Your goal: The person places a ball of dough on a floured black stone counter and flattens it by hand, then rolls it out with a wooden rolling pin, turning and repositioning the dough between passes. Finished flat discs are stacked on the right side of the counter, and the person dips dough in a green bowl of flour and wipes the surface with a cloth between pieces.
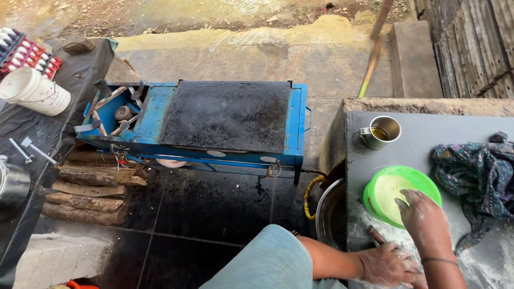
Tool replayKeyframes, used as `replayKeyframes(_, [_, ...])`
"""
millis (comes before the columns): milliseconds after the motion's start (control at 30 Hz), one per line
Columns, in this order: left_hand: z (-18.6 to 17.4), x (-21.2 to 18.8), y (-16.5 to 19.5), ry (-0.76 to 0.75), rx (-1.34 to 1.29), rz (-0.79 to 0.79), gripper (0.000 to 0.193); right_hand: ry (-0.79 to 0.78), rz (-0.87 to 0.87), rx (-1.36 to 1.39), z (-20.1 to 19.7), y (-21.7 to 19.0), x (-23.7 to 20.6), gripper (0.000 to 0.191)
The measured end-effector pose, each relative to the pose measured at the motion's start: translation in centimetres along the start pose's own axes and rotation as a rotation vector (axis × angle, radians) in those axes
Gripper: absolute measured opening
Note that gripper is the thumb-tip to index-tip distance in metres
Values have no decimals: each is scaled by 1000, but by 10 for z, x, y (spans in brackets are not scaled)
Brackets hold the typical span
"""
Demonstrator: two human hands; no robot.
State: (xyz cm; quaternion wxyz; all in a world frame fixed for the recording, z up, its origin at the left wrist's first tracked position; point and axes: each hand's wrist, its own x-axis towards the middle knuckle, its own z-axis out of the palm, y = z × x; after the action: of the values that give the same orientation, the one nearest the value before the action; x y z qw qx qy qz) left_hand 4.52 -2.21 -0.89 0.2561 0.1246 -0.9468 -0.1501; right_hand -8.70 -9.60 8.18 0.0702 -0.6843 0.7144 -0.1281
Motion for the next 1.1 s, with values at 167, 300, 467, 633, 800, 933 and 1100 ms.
replayKeyframes(167, [12, 3, -8, -93, 163, 2, 50, -338, 100, -236, 59, 37, 47, 29])
replayKeyframes(300, [14, 1, -10, -89, 215, -3, 44, -378, 107, -97, 80, 47, 44, 31])
replayKeyframes(467, [-4, -2, -2, -17, 79, 6, 46, -284, 103, -89, 70, 39, 36, 27])
replayKeyframes(633, [-12, 1, 3, -51, 42, 3, 51, -224, 341, 179, 25, 24, 27, 23])
replayKeyframes(800, [-3, 1, 3, -36, -105, -23, 52, -79, 633, 1056, -22, 41, -51, 35])
replayKeyframes(933, [5, 4, 1, -173, -53, -6, 53, -118, 989, 748, -42, 74, -185, 36])
replayKeyframes(1100, [16, 11, 2, -358, -46, -10, 61, 2, 1169, 558, -58, 85, -310, 36])
